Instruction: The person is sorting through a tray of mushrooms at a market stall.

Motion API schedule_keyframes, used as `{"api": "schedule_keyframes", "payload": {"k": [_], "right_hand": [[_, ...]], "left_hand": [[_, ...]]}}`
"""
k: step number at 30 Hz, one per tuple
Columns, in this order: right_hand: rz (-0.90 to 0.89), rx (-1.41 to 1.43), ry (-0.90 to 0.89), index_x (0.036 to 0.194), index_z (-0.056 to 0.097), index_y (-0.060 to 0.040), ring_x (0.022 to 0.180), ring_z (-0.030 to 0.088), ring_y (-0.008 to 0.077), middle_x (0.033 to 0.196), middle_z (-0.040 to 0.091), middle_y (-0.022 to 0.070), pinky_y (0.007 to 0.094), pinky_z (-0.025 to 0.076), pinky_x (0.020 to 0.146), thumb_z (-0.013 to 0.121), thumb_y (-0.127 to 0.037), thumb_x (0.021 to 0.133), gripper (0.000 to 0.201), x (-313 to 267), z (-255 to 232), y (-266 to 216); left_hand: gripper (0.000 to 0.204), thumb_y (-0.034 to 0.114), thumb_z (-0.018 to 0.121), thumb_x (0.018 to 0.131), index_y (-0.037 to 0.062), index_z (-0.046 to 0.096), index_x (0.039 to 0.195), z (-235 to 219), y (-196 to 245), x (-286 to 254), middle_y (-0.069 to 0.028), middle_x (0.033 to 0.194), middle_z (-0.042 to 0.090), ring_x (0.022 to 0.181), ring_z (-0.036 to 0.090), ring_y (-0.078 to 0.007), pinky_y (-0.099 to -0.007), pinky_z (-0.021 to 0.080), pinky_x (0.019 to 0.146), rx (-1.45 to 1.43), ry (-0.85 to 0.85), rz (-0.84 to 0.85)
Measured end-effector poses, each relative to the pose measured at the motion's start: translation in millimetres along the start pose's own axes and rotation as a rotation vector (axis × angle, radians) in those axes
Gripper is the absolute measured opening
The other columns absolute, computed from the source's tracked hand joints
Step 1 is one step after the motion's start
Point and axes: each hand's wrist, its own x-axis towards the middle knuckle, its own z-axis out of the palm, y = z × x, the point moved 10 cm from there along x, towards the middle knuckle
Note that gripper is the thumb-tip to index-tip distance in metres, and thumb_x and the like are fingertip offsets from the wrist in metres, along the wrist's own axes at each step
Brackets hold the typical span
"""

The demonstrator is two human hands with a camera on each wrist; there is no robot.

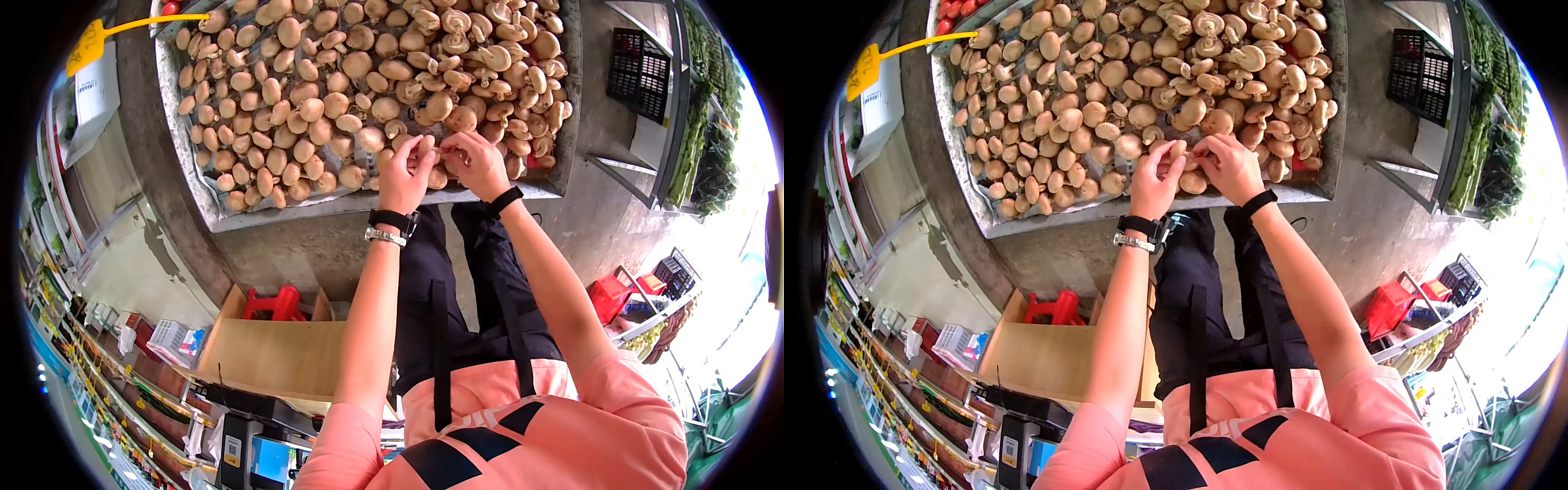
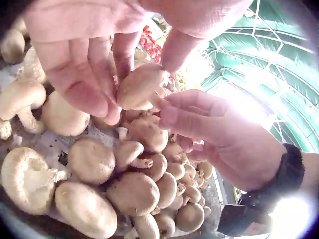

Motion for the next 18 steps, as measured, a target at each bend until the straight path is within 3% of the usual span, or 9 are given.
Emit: {"api": "schedule_keyframes", "payload": {"k": [4,6,13,18], "right_hand": [[0.037,0.004,-0.048,0.111,0.073,-0.0118,0.092,0.072,0.0321,0.100,0.068,0.0084,0.0418,0.060,0.077,0.072,-0.001,0.087,0.027,-1,9,2],[-0.040,-0.128,-0.030,0.117,0.071,-0.0128,0.096,0.071,0.0329,0.107,0.067,0.0088,0.0425,0.060,0.079,0.073,-0.002,0.086,0.033,-1,7,-6],[-0.095,-0.312,0.159,0.129,0.067,-0.0142,0.110,0.066,0.0333,0.121,0.064,0.0110,0.0436,0.058,0.089,0.075,-0.010,0.086,0.044,18,-20,-24],[-0.117,-0.559,0.093,0.132,0.066,-0.0173,0.120,0.059,0.0294,0.125,0.062,0.0073,0.0437,0.049,0.100,0.081,-0.023,0.083,0.051,47,-1,-26]], "left_hand": [[0.043,0.022,0.083,0.095,0.0060,0.069,0.133,-5,-13,-9,-0.0067,0.115,0.077,0.096,0.073,-0.0137,-0.0296,0.057,0.081,-0.053,0.070,0.024],[0.045,0.019,0.086,0.091,0.0070,0.069,0.130,-9,-16,-11,-0.0070,0.115,0.077,0.096,0.073,-0.0149,-0.0302,0.058,0.082,-0.062,0.118,0.029],[0.054,0.008,0.088,0.071,0.0141,0.070,0.122,-9,36,-4,-0.0057,0.114,0.071,0.108,0.065,-0.0335,-0.0458,0.053,0.095,0.497,0.280,0.321],[0.053,0.010,0.087,0.070,0.0176,0.070,0.120,13,30,18,-0.0055,0.112,0.072,0.108,0.065,-0.0322,-0.0448,0.053,0.096,0.665,0.346,0.296]]}}
